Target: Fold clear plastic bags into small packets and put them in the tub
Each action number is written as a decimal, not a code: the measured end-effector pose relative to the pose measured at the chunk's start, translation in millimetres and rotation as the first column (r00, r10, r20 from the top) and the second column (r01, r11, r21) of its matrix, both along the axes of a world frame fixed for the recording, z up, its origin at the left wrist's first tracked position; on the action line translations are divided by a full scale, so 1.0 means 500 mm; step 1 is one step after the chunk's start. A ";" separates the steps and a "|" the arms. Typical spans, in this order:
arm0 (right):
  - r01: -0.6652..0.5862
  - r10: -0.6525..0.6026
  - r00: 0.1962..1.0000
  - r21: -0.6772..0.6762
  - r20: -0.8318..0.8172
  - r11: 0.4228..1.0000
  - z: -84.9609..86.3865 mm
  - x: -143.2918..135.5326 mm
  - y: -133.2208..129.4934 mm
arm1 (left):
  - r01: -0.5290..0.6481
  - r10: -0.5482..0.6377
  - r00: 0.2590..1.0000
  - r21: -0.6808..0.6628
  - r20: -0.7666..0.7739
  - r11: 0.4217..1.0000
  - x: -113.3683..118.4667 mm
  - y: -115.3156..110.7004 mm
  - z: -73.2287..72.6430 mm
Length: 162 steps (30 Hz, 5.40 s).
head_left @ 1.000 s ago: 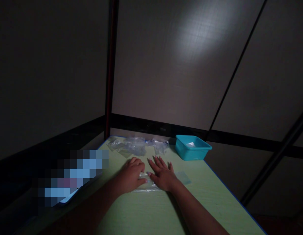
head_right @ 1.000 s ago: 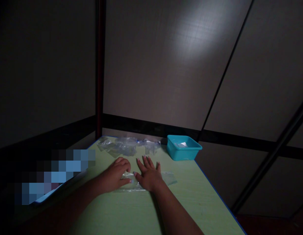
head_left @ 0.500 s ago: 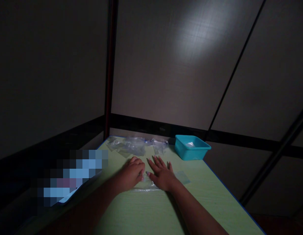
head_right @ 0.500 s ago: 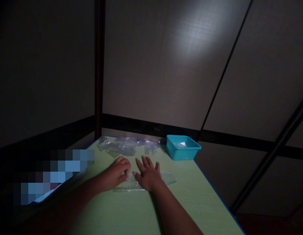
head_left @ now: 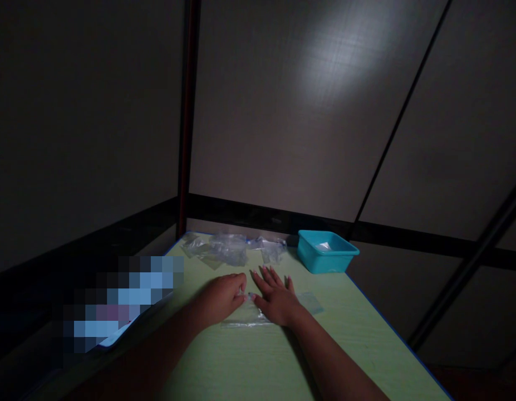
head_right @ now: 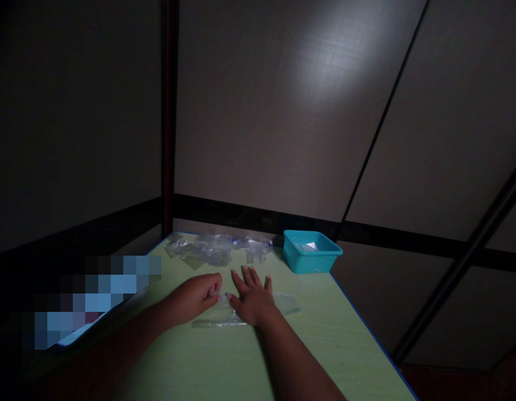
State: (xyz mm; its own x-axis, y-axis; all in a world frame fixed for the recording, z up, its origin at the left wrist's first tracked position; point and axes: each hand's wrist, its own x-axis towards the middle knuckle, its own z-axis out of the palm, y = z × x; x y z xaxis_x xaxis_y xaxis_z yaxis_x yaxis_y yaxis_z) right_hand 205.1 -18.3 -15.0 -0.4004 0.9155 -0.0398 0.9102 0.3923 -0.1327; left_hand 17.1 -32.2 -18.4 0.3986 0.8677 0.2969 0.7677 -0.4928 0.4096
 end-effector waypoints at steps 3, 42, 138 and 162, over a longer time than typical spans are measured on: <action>0.008 -0.008 1.000 -0.009 0.010 1.000 0.004 -0.002 -0.002 | 0.016 -0.016 1.000 0.007 -0.005 1.000 0.002 0.000 -0.003; -0.009 0.009 1.000 0.012 -0.015 1.000 -0.004 0.002 0.002 | 0.058 -0.059 0.998 -0.046 -0.011 0.997 -0.005 0.004 0.009; -0.006 0.006 1.000 -0.013 -0.005 1.000 0.000 0.002 0.000 | 0.116 -0.111 0.993 -0.118 0.042 0.986 -0.031 0.012 0.010; 0.002 -0.002 1.000 -0.009 0.009 1.000 0.002 -0.001 -0.001 | 0.125 -0.114 0.992 -0.240 0.057 0.963 -0.049 0.020 0.003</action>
